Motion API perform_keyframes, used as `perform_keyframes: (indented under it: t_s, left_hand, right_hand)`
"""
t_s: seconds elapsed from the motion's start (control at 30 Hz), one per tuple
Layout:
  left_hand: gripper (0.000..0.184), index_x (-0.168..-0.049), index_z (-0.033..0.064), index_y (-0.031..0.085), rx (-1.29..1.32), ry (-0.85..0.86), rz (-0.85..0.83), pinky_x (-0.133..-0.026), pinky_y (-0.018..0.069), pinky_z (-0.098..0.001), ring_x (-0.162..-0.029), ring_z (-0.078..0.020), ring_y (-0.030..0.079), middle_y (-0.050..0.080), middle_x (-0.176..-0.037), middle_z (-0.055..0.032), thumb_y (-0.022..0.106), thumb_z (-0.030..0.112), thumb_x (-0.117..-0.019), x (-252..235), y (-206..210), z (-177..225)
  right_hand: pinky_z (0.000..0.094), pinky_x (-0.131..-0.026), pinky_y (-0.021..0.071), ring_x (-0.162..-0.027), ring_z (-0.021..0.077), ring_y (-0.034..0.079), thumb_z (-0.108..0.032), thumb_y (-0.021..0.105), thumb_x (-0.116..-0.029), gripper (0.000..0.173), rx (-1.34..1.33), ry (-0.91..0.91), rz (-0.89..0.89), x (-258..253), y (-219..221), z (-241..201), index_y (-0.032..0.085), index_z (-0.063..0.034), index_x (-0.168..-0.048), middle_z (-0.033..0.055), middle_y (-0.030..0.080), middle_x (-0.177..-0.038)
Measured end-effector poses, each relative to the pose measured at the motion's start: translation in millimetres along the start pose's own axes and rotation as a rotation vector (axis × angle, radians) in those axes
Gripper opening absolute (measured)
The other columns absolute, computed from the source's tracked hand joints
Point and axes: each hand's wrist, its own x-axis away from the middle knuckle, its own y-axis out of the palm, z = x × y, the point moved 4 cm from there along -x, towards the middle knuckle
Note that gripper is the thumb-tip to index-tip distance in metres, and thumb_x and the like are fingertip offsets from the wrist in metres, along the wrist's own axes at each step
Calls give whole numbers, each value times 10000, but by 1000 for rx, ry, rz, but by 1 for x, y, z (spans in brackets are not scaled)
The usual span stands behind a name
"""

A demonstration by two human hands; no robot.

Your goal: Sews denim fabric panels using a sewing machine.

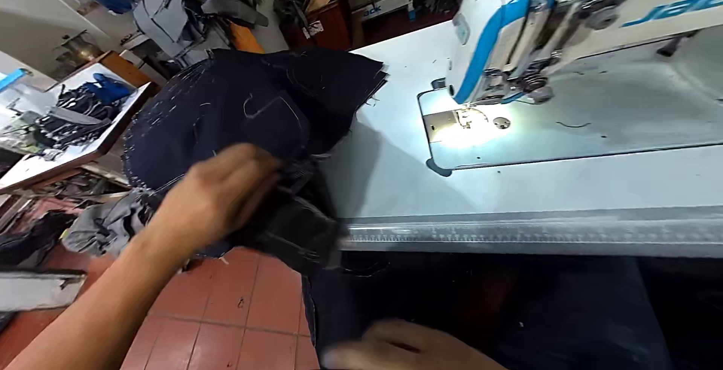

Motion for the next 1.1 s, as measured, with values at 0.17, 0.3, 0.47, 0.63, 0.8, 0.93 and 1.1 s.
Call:
perform_keyframes:
  t_s: [0.17,0.3,0.47,0.63,0.8,0.93,1.1]
  left_hand:
    - [245,-1022,30,736,171,47,9,-773,604,-304,-870,-159,707,719,-946,-70,553,193,-1012,-60,61,45]
    - [232,-966,60,754,203,-84,89,-643,590,-259,-726,-94,677,707,-861,-29,589,222,-980,-77,76,43]
    - [204,-972,34,755,-23,-86,138,-585,576,-376,-721,-236,708,731,-851,-113,622,189,-964,-75,95,104]
    - [308,-754,127,709,102,-80,108,-618,569,-389,-736,-195,701,707,-773,-37,590,323,-959,-77,131,100]
    - [487,-1215,128,686,447,-80,-88,-1224,322,-576,-1509,-259,376,538,-1521,-52,562,545,-996,-75,180,98]
    - [341,-1165,149,740,587,-143,3,-1217,362,-579,-1446,-228,478,629,-1433,-11,654,424,-984,-74,178,95]
    - [193,-988,55,739,403,-203,313,-1087,526,-463,-1291,-261,627,724,-1254,-97,663,232,-984,-81,173,122]
  right_hand:
    - [582,-1192,302,-1398,388,481,-581,405,-1053,700,350,532,-171,-56,-11,127,593,18,-1362,235,586,-1407]
    - [470,-1214,355,-1465,306,446,-470,438,-1072,573,519,351,73,-8,-18,121,609,-8,-1364,155,524,-1530]
    - [543,-1197,361,-1439,286,481,-498,467,-1046,524,777,525,151,61,-38,140,666,-94,-1314,118,599,-1454]
    - [509,-1136,453,-1237,252,631,-467,568,-1016,353,803,337,334,77,-62,138,755,-175,-1079,56,707,-1201]
    - [494,-907,431,-965,235,591,-594,541,-992,373,896,483,532,109,-59,135,779,-335,-1117,46,630,-1009]
    - [483,-963,373,-1026,230,554,-626,582,-959,372,916,521,633,126,-56,133,758,-361,-1153,30,615,-1032]
    - [496,-982,373,-1062,232,557,-589,588,-972,320,881,528,590,128,-58,132,756,-395,-1163,32,619,-1072]
